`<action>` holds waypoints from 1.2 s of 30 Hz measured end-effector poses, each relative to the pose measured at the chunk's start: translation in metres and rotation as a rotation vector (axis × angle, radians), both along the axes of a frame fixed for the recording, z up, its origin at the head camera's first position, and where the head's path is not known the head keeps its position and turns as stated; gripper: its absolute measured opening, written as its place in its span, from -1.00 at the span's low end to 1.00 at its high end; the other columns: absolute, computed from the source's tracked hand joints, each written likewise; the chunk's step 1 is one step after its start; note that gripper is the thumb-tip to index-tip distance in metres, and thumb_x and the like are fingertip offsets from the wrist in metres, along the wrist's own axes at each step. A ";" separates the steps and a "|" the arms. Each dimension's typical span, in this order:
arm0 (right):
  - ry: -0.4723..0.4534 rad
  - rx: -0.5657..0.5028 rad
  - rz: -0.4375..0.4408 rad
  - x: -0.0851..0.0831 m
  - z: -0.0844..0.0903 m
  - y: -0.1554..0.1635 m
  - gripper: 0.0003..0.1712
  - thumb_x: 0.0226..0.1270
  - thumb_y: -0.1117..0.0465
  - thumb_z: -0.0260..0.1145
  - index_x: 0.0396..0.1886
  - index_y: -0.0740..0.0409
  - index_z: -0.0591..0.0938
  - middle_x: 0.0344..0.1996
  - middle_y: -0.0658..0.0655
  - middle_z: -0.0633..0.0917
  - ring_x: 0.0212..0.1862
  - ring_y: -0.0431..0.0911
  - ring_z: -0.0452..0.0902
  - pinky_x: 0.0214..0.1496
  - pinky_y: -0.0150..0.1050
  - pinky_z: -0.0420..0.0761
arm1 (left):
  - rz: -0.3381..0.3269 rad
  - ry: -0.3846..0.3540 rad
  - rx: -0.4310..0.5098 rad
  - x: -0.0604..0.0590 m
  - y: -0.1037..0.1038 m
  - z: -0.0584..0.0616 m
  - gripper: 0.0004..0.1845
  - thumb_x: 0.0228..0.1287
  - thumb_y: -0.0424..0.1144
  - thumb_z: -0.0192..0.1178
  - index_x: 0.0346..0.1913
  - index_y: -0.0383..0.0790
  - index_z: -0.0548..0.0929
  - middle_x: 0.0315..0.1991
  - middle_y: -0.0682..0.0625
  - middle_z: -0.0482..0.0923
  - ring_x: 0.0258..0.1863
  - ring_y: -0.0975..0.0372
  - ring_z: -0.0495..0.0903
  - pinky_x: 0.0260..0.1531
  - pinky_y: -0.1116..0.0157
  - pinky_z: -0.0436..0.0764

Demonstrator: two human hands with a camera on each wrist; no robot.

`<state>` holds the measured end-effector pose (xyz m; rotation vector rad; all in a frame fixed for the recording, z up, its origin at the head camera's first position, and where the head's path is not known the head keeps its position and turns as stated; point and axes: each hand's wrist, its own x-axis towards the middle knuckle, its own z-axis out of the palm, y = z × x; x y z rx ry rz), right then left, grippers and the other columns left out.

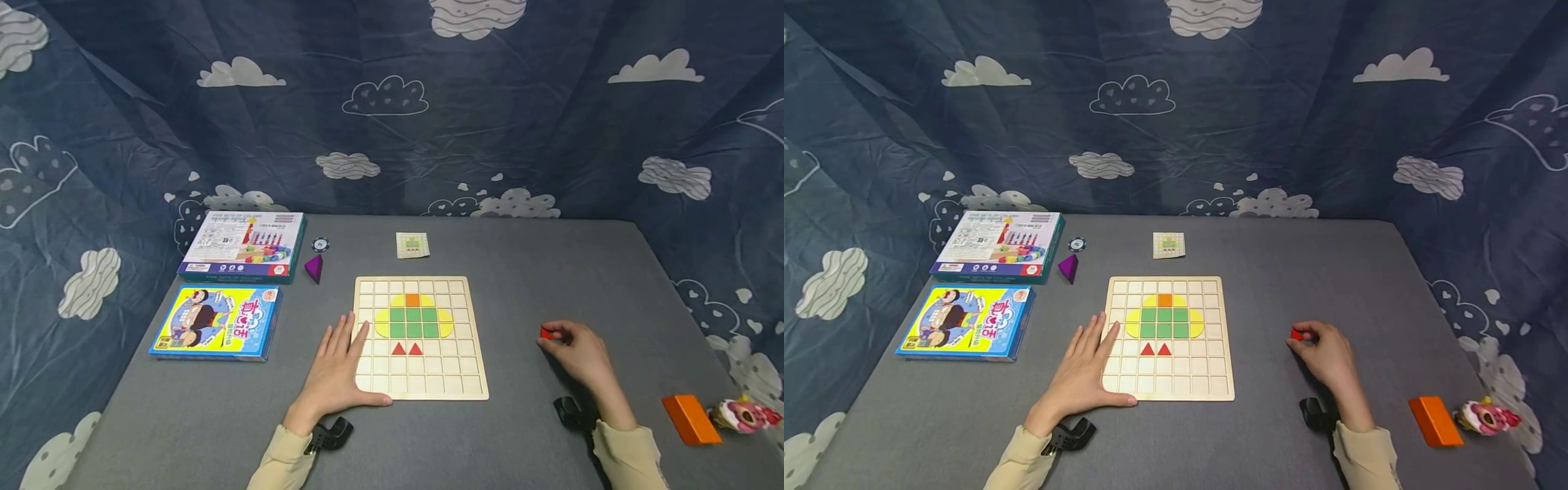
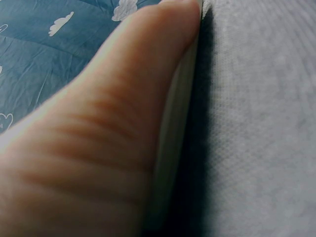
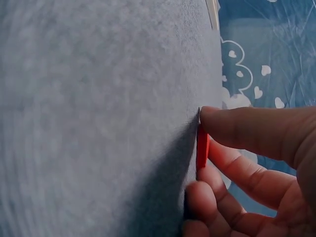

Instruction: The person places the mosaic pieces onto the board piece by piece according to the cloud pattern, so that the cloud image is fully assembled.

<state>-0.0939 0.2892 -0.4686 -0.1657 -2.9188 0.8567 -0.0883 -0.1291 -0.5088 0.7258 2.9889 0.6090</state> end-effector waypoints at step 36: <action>-0.037 -0.055 0.004 -0.002 0.002 0.004 -0.75 0.11 0.20 0.47 -0.34 0.31 0.67 -0.52 0.06 0.67 -0.49 -0.14 0.48 -0.45 -0.23 0.37 | -0.002 0.009 0.016 0.000 0.000 0.000 0.39 -0.33 0.63 0.14 0.50 -0.21 -0.03 0.49 -0.23 -0.26 0.46 0.02 -0.30 0.37 0.06 -0.27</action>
